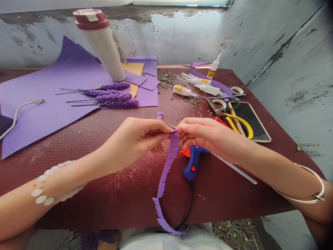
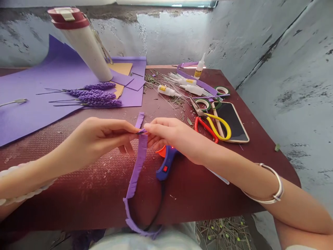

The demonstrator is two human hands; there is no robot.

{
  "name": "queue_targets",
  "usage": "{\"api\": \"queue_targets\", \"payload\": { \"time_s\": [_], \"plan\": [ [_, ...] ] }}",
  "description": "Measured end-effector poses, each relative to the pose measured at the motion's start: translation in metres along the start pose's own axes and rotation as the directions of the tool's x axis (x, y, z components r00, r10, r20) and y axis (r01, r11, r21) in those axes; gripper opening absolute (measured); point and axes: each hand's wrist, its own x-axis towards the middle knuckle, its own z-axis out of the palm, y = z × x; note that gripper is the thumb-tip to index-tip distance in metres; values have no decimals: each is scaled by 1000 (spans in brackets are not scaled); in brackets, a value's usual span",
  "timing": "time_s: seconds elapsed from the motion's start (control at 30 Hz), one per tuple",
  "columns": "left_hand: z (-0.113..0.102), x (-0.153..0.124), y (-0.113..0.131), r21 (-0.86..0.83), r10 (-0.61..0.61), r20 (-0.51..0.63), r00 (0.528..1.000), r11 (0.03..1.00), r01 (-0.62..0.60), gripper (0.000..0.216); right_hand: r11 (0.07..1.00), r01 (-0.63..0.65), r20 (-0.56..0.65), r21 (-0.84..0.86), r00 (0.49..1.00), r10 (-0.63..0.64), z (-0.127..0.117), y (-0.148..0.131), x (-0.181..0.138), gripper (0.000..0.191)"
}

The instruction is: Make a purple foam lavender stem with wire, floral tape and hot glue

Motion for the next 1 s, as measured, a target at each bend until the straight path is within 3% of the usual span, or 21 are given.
{"api": "queue_targets", "payload": {
  "time_s": [0.07, 0.23, 0.6, 0.8, 1.0],
  "plan": [
    [0, 1, 2, -16, -32, -19, 999, 999, 31, 13, 999, 13, -7, -42, 1000, -14, 1, -1, -2, 11],
    [-1, 1, 7, -67, -61, -39, 997, 996, 58, 11, 991, 3, -6, -135, 1000, -4, -1, -3, -4, 13],
    [-1, 0, 7, -43, -47, -44, 998, 998, 45, 10, 988, 35, -26, -148, 999, -40, -4, -1, -3, 13],
    [-1, -2, 0, 139, 59, -65, 996, 989, -49, 13, 995, 38, -25, -94, 999, -40, -3, 1, -4, 12],
    [1, -5, -3, 430, 189, -102, 977, 894, -128, 17, 1000, 14, -7, -21, 1000, -14, -2, 5, 0, 16]
  ]
}}
